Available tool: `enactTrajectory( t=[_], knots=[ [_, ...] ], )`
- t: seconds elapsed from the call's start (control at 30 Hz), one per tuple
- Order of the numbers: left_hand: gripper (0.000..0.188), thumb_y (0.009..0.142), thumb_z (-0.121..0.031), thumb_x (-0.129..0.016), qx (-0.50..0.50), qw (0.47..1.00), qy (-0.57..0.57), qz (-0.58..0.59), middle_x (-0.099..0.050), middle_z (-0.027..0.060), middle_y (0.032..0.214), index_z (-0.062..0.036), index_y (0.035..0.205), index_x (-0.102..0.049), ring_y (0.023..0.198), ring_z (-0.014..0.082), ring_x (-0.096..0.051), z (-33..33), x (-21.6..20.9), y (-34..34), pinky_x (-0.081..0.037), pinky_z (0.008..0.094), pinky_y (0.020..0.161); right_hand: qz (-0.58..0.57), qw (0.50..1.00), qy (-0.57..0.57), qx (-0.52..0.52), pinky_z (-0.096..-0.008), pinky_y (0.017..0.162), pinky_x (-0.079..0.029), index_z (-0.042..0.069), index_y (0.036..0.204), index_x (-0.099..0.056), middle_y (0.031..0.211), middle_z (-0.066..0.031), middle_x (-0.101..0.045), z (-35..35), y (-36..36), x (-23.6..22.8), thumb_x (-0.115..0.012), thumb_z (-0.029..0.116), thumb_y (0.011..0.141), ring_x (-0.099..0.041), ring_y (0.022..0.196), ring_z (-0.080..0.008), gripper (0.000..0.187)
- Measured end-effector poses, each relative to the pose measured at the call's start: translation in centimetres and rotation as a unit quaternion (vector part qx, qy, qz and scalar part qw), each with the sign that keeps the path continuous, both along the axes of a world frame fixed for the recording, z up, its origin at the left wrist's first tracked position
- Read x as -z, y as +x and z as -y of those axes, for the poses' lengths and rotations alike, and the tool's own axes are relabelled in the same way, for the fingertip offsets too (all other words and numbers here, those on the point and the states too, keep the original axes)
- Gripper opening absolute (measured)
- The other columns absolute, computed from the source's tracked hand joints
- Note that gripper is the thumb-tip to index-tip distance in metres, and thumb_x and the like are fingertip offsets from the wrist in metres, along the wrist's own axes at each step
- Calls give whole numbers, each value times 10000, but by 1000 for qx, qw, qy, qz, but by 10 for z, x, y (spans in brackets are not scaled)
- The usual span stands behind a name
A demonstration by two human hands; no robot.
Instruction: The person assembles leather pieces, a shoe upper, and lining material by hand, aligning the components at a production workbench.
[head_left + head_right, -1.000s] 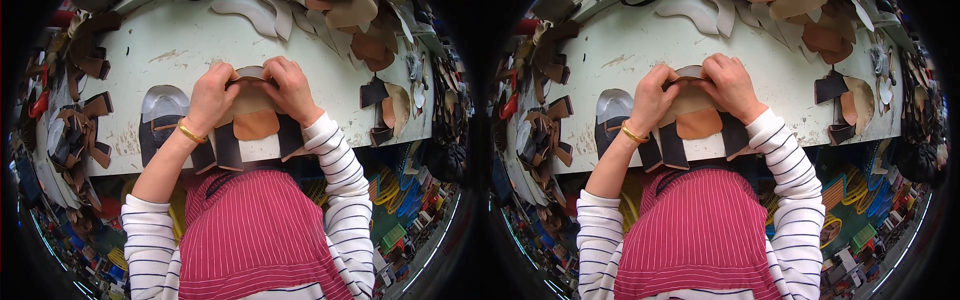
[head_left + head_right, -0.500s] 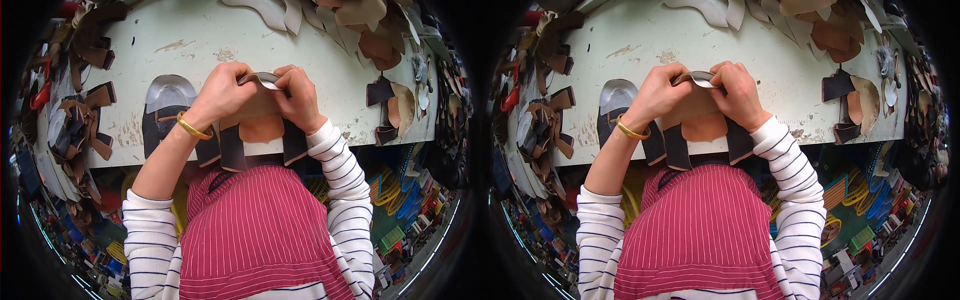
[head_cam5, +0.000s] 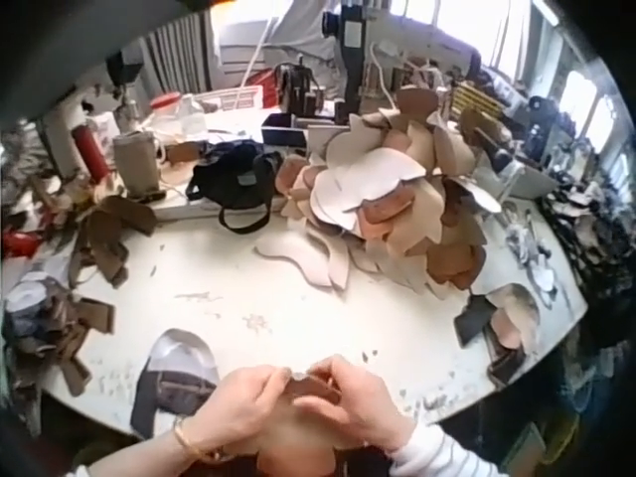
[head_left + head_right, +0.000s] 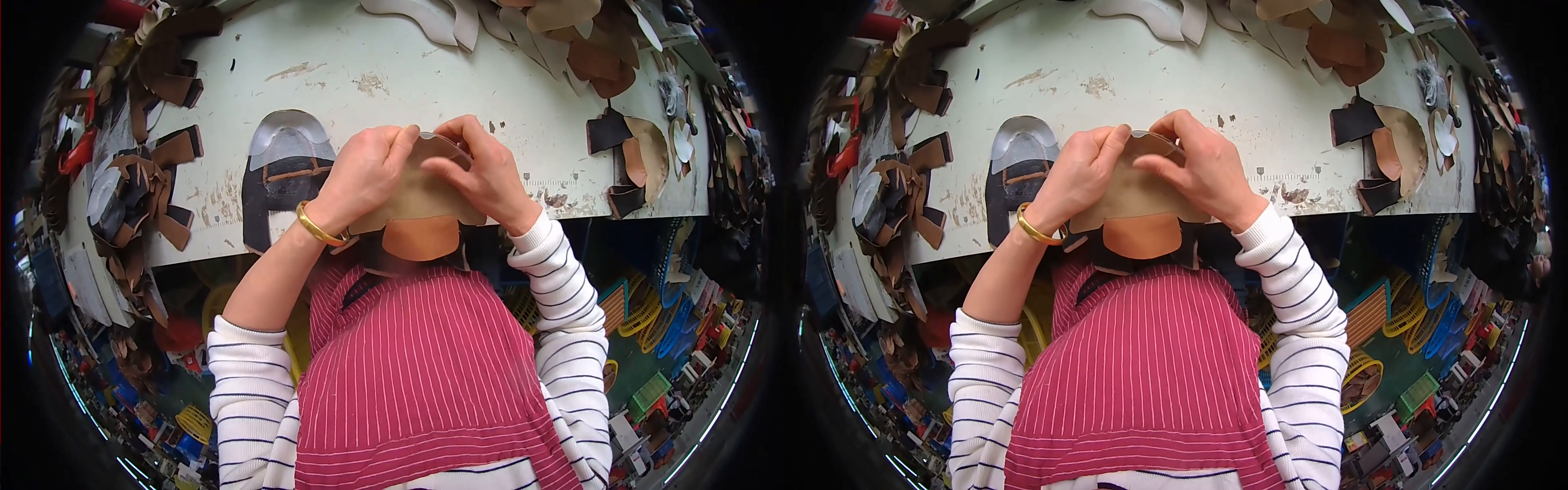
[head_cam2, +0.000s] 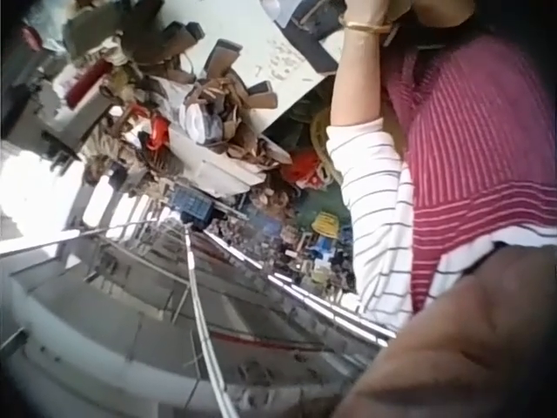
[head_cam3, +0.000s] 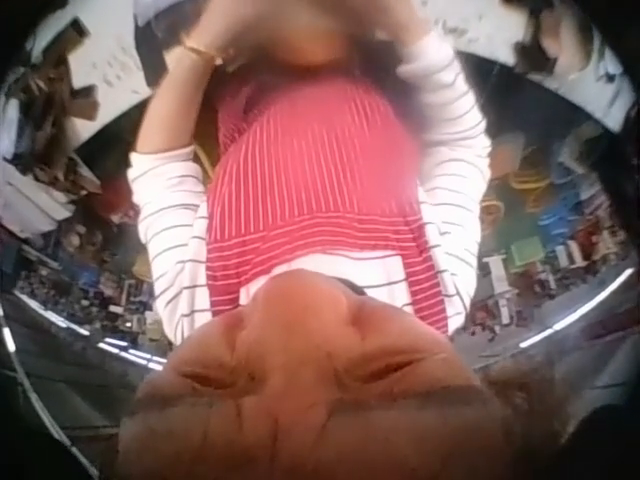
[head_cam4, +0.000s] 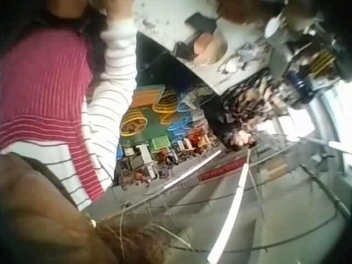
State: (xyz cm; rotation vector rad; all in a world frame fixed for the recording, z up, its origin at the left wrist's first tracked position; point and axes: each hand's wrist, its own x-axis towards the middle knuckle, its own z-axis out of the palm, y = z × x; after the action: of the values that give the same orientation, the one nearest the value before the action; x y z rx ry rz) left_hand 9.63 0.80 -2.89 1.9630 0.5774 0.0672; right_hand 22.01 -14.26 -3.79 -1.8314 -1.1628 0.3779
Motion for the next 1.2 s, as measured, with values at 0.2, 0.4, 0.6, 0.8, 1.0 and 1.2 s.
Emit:
enactTrajectory(
  t=[0.2,0.4,0.6,0.8,1.0,1.2],
  knots=[
    [417,938,-350,-623,28,999,27,30,-617,222,777,45,807,-626,720,352,-608,9,-15,-7,-481,412,657,55,998,-10,-10,-401,513,-450,80,856,-618,675,-134,-604,2,-6,-2,-630,306,946,-608,595,-331,244],
    [368,880,-361,-673,19,998,52,37,-646,152,755,-7,780,-674,696,340,-628,16,-6,-9,-496,395,637,-259,966,14,6,-343,560,-450,14,882,-581,693,-140,-593,7,-17,0,-613,272,984,-562,592,-213,280],
    [313,938,-255,-634,-17,992,104,66,-556,138,652,20,788,-644,589,200,-551,20,4,-12,-431,342,560,-90,993,-66,41,-320,536,-410,3,896,-578,619,-111,-506,28,-24,-2,-611,235,993,-471,572,-129,253],
    [440,1026,-347,-501,-89,994,-16,60,-613,129,721,-15,796,-675,628,237,-589,10,7,-12,-467,355,606,-214,972,43,85,-267,535,-362,-10,833,-556,641,-14,-422,26,-29,4,-558,260,1036,-373,627,-77,338],
    [309,968,-257,-640,-68,978,16,197,-662,123,1013,6,1129,-665,905,211,-635,17,-35,-37,-506,307,808,-210,963,98,141,-205,582,-398,2,1062,-597,737,12,-563,38,-17,-13,-565,197,1024,-480,679,-45,202],
    [301,954,-191,-677,-116,911,-365,154,-706,42,997,36,1148,-634,884,87,-637,33,-26,-40,-521,238,805,-233,961,78,-124,-270,786,-498,9,1364,-546,1100,-92,-657,45,-42,-40,-636,108,945,-632,887,-146,439]
  ],
)
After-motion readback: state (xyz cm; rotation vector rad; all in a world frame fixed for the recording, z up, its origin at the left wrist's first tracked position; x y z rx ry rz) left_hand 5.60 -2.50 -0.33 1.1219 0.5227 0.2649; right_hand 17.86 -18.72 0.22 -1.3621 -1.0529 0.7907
